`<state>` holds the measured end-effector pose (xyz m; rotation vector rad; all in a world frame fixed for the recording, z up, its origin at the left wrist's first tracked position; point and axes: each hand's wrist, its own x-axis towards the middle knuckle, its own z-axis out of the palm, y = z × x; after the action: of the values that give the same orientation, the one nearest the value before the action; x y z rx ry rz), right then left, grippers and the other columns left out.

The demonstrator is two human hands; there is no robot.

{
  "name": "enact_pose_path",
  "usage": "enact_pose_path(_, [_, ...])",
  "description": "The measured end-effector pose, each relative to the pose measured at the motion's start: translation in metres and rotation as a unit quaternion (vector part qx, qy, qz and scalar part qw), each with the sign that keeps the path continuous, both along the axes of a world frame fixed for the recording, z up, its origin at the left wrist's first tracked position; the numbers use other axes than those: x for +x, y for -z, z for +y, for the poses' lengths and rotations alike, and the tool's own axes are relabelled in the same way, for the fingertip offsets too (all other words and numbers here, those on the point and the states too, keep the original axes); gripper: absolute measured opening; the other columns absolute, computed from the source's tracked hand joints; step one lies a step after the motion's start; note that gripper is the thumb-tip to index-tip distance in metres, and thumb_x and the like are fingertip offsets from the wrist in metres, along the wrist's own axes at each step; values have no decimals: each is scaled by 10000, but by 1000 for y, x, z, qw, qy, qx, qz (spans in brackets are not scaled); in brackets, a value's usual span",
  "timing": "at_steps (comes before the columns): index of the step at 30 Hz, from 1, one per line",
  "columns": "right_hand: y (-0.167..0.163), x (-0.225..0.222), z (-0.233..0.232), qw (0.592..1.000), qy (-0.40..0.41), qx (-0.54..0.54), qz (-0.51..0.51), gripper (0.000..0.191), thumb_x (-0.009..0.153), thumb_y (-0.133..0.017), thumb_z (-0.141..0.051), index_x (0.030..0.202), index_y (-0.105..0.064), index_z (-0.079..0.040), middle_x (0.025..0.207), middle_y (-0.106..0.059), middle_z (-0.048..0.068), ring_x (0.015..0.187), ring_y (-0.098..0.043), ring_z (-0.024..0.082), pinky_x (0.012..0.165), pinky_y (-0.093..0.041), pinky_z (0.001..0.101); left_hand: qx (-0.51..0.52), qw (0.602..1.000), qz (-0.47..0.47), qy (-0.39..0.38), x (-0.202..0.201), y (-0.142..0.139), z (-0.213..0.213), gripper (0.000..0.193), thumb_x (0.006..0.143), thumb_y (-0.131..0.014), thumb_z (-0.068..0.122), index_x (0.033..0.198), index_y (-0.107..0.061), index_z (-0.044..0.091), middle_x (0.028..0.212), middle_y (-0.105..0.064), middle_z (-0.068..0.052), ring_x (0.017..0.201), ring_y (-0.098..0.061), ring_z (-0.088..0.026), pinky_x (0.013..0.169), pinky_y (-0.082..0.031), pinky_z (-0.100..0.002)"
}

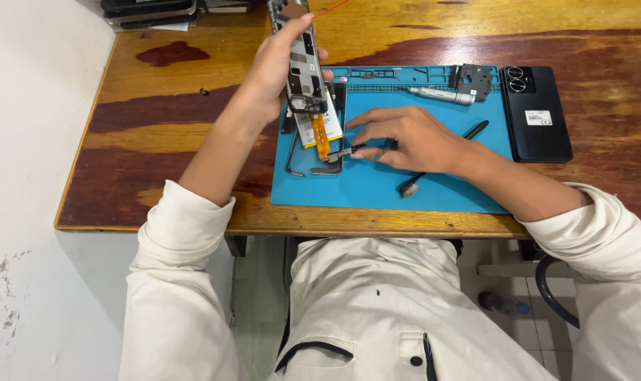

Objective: The person disassembles a smartphone by removing screws and detaching internal components. They use a screwdriver and tweezers to remove the battery, camera module, and other small parts, placing them on a blue mat.

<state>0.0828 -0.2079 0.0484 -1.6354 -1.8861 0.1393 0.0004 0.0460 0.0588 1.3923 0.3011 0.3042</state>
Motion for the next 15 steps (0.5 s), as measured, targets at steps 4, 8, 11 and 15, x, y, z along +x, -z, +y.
enact_pose_path(4, [0, -2, 1, 999, 11, -29, -17, 220, 887, -758, -198, 1066, -745, -71, 1351, -682, 116, 946, -733, 328, 736, -583, 405, 129, 991, 42, 6, -13, -16, 0, 675, 911, -595, 593, 1198, -564, -18, 917, -701, -107, 734, -784, -179, 602, -672, -339])
enact_pose_path(8, [-3, -4, 1, 998, 23, -53, -32, 195, 899, -736, -215, 1040, -744, -81, 1362, -682, 83, 857, -734, 312, 681, -573, 405, 191, 978, 84, 30, -22, -29, 0, 757, 893, -601, 629, 1273, -526, -21, 920, -690, -107, 739, -772, -156, 596, -674, -315])
enact_pose_path(11, [-4, -6, 1, 997, 30, -66, -35, 194, 902, -733, -226, 1033, -744, -83, 1352, -694, 57, 783, -732, 301, 644, -567, 401, 195, 975, 106, 27, -23, -30, -3, 793, 873, -605, 634, 1317, -482, -11, 930, -678, -103, 728, -757, -142, 575, -672, -310])
enact_pose_path(15, [-5, -7, 2, 996, 30, -74, -28, 195, 914, -727, -230, 1048, -748, -90, 1307, -710, 56, 731, -740, 286, 637, -576, 385, 199, 974, 98, 46, -18, -26, -6, 812, 900, -602, 634, 1369, -509, -23, 935, -644, -97, 714, -720, -127, 576, -655, -286])
